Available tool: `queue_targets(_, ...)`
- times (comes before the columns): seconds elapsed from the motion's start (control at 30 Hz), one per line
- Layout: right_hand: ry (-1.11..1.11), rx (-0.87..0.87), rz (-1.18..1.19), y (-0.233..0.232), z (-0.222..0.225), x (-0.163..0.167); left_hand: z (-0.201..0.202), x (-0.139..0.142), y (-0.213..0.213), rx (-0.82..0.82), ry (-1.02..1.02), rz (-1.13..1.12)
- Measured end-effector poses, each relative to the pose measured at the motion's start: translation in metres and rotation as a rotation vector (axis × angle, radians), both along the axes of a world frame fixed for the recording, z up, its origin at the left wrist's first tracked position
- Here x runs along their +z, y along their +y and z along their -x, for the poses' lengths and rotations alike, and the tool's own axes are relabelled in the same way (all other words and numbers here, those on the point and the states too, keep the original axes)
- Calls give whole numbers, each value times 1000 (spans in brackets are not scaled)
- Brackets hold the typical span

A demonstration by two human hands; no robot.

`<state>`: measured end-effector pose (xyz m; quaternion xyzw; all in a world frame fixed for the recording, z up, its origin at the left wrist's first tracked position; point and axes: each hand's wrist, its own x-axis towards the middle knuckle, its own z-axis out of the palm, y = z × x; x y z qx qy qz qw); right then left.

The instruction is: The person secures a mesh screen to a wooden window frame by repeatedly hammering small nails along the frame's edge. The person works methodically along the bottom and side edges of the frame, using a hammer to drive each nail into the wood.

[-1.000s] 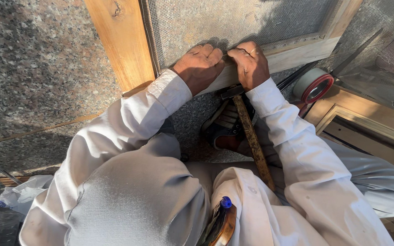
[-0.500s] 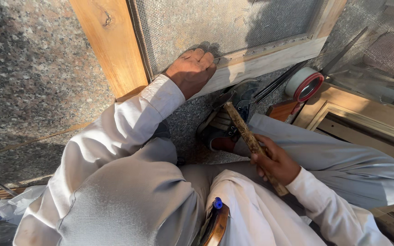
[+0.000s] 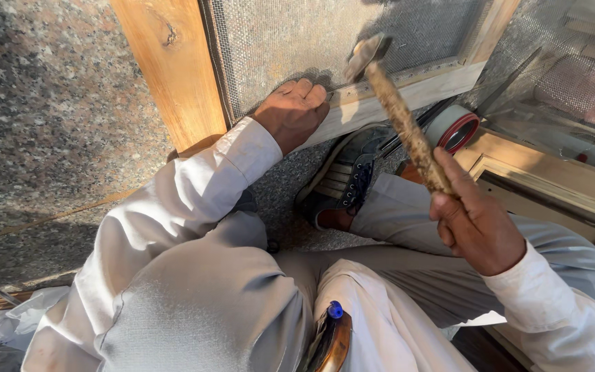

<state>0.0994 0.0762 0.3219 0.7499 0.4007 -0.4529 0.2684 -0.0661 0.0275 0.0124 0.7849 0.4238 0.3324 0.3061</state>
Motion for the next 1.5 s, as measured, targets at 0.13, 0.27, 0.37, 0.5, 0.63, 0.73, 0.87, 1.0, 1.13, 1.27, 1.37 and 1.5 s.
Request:
queue_targets(0.13, 43, 49, -249, -10, 2, -8, 1, 1, 0, -45, 50, 20)
queue_targets(0.27, -73, 28, 90, -15, 6, -15, 1, 0, 2, -12, 42, 5)
queue_targets(0.37, -29, -46, -58, -8, 3, 4, -2, 2, -1, -27, 67, 8)
queue_targets(0.5, 133, 80, -426, -16, -2, 10, -1, 2, -1, 4, 105, -47)
queue_targets(0.63, 87, 361, -47, -33, 0, -25, 2, 4, 1, 15, 29, -43)
queue_targets(0.73, -49, 115, 50, -21, 4, -19, 2, 6, 1, 68, -65, -55)
queue_targets(0.87, 79, 268, -335, 1, 15, 28, 3, 5, 0, 29, 29, -3)
queue_targets(1.0, 168, 339, -450, -18, 15, 5, 1, 5, -2, -1, 3, 9)
queue_targets(1.13, -30, 526, 13, -26, -11, -25, 1, 5, -2, 28, -5, 5)
queue_targets(1.27, -152, 163, 156, -21, -33, -7, 1, 9, -4, -69, 117, 76)
queue_targets(1.37, -63, -99, 98, -57, -36, 11, 4, 18, -15, -89, 192, 115)
queue_targets(1.5, 127, -512, 162, -131, -61, 6, 22, 26, -43, -24, 290, 124)
